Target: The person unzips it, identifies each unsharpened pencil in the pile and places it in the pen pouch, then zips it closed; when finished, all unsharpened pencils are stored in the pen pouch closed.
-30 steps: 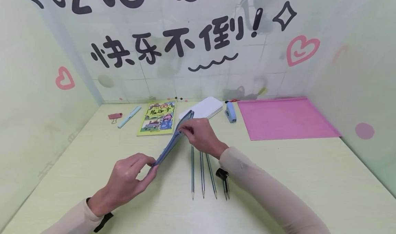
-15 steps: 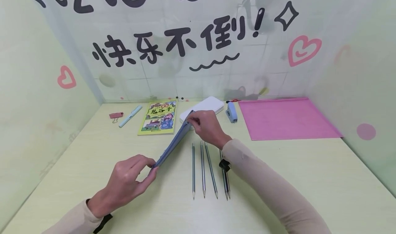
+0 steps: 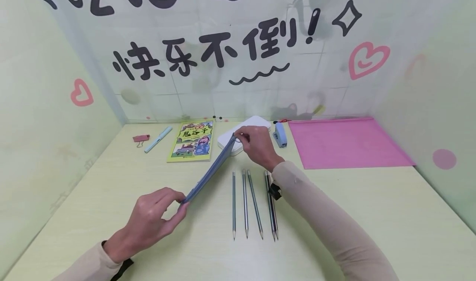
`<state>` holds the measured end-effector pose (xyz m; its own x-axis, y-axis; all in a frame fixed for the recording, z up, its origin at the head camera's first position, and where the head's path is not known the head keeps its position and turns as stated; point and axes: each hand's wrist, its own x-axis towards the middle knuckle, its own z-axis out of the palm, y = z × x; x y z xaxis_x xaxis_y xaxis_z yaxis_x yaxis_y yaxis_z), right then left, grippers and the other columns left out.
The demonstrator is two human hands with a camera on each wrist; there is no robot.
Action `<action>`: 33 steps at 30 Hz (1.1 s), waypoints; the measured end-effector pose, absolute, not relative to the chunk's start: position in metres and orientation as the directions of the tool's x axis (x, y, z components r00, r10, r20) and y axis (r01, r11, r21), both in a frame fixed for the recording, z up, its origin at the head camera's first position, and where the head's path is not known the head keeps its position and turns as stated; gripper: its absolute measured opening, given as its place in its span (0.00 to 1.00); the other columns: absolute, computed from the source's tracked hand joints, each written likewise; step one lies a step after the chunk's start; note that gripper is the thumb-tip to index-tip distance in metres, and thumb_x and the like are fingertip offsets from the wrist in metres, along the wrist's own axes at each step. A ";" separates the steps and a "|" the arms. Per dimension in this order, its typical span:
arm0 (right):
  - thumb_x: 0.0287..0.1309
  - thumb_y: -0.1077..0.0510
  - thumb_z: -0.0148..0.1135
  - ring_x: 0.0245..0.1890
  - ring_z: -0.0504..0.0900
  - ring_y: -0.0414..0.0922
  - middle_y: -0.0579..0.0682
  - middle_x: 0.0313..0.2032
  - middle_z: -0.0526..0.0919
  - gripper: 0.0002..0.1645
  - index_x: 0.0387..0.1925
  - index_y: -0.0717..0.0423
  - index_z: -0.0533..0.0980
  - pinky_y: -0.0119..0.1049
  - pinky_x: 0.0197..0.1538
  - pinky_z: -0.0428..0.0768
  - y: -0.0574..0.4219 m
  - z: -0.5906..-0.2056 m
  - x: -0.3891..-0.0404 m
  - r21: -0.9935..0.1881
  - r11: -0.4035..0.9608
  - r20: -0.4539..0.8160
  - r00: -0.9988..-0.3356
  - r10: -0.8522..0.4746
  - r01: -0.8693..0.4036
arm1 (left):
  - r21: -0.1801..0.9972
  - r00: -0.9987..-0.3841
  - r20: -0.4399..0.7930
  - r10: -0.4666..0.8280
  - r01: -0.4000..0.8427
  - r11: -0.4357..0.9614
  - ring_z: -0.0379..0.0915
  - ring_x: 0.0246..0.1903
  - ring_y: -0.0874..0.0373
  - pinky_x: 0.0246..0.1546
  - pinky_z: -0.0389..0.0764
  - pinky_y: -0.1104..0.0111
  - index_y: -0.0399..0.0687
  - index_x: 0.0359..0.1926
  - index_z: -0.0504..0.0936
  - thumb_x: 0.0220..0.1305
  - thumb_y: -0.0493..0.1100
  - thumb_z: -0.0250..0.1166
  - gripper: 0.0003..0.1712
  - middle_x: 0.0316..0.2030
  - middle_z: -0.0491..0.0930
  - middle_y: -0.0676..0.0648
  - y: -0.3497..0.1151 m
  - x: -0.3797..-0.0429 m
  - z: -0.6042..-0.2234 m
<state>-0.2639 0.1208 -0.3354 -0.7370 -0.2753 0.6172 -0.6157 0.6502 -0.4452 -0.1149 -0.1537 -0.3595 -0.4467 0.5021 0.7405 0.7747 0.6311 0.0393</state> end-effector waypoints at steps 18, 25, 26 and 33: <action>0.63 0.61 0.66 0.24 0.82 0.44 0.53 0.34 0.90 0.07 0.41 0.57 0.87 0.28 0.26 0.72 0.118 -0.332 -0.257 -0.566 0.628 0.553 -0.810 -0.192 -0.535 | -0.042 -0.496 0.734 0.464 0.649 0.760 0.85 0.24 0.59 0.25 0.85 0.69 0.40 0.29 0.85 0.37 0.33 0.79 0.14 0.25 0.87 0.46 -0.190 -0.119 -0.349; 0.63 0.63 0.65 0.23 0.84 0.45 0.55 0.33 0.90 0.08 0.42 0.57 0.86 0.27 0.22 0.68 0.113 -0.333 -0.238 -0.639 0.556 0.499 -0.837 -0.227 -0.532 | -0.079 -0.491 0.757 0.431 0.586 0.807 0.85 0.23 0.55 0.22 0.83 0.65 0.37 0.32 0.85 0.37 0.32 0.78 0.15 0.26 0.87 0.43 -0.224 -0.129 -0.343; 0.63 0.63 0.65 0.23 0.84 0.44 0.54 0.33 0.90 0.08 0.43 0.57 0.86 0.27 0.22 0.69 0.112 -0.333 -0.235 -0.642 0.551 0.495 -0.837 -0.234 -0.534 | -0.083 -0.496 0.756 0.426 0.573 0.815 0.85 0.23 0.54 0.21 0.83 0.64 0.37 0.32 0.85 0.37 0.32 0.78 0.16 0.26 0.88 0.43 -0.228 -0.130 -0.342; 0.62 0.63 0.66 0.22 0.83 0.39 0.51 0.33 0.89 0.07 0.41 0.57 0.86 0.27 0.24 0.77 0.105 -0.339 -0.206 -0.621 0.524 0.481 -0.811 -0.333 -0.583 | -0.127 -0.548 0.717 0.430 0.504 0.854 0.82 0.20 0.57 0.17 0.78 0.66 0.38 0.34 0.86 0.37 0.32 0.80 0.17 0.26 0.87 0.44 -0.252 -0.141 -0.344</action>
<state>-0.2056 0.1053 -0.3392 -0.8110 -0.3334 0.4808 -0.5834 0.5241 -0.6205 -0.1407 -0.2515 -0.3441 -0.5479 0.4304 0.7173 0.5044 0.8541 -0.1272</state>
